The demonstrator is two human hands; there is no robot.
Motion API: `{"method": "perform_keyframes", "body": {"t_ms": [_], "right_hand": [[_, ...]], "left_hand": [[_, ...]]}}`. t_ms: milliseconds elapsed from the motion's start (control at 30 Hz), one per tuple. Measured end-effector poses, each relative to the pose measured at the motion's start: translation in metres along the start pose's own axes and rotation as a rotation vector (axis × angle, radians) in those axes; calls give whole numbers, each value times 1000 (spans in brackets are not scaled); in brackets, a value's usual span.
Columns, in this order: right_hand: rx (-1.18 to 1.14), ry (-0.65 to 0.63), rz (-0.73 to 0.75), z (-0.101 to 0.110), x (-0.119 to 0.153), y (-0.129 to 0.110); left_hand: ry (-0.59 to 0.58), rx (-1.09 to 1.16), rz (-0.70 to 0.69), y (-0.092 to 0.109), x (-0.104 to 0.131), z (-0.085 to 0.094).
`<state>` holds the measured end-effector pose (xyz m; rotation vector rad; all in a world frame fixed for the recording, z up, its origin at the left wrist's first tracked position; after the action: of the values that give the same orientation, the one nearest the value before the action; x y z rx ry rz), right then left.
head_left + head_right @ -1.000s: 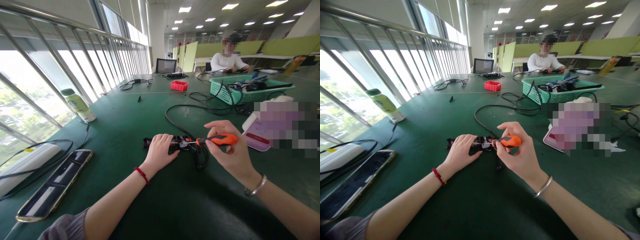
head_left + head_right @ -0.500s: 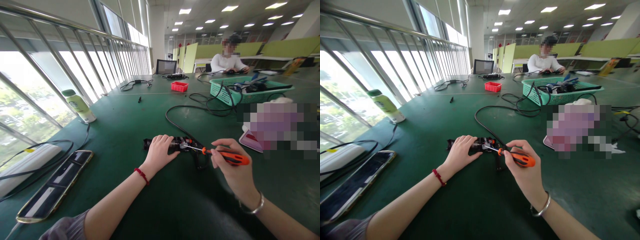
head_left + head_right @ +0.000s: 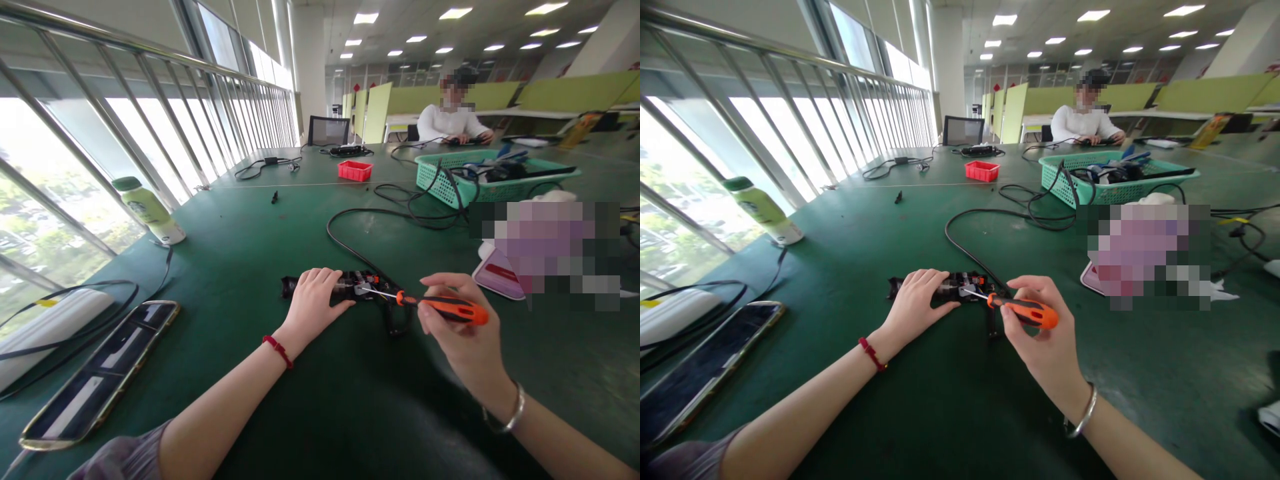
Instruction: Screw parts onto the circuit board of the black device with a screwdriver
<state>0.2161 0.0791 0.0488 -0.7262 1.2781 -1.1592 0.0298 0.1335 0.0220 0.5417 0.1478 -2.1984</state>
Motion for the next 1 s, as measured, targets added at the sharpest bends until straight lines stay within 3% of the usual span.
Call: {"method": "perform_keyframes", "body": {"t_ms": [133,367,533,733,933,1000], "right_hand": [[40,60,72,0,1,-12],[154,16,74,-3,6,-18],[94,147,195,5,8,-26],[153,86,111,2,11,-21],[145,190,223,7,14,-29],[116,148,181,4,12,-25]], "left_hand": [[8,-11,0,1,1,2],[12,-14,-3,1,2,0],[26,2,-8,4,1,3],[34,15,0,6,1,6],[34,18,0,4,0,4],[42,18,-5,4,0,4]]}}
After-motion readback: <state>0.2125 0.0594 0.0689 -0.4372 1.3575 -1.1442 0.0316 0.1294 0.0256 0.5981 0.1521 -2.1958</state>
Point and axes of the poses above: each hand's wrist, its own x-axis away from the middle knuckle, its own z-axis out of the back of the hand, y = z × x, the point moved 8 cm from there along -x, towards the middle knuckle, and after that the axes turned 10 degrees about -z, right-handed, at the moved point
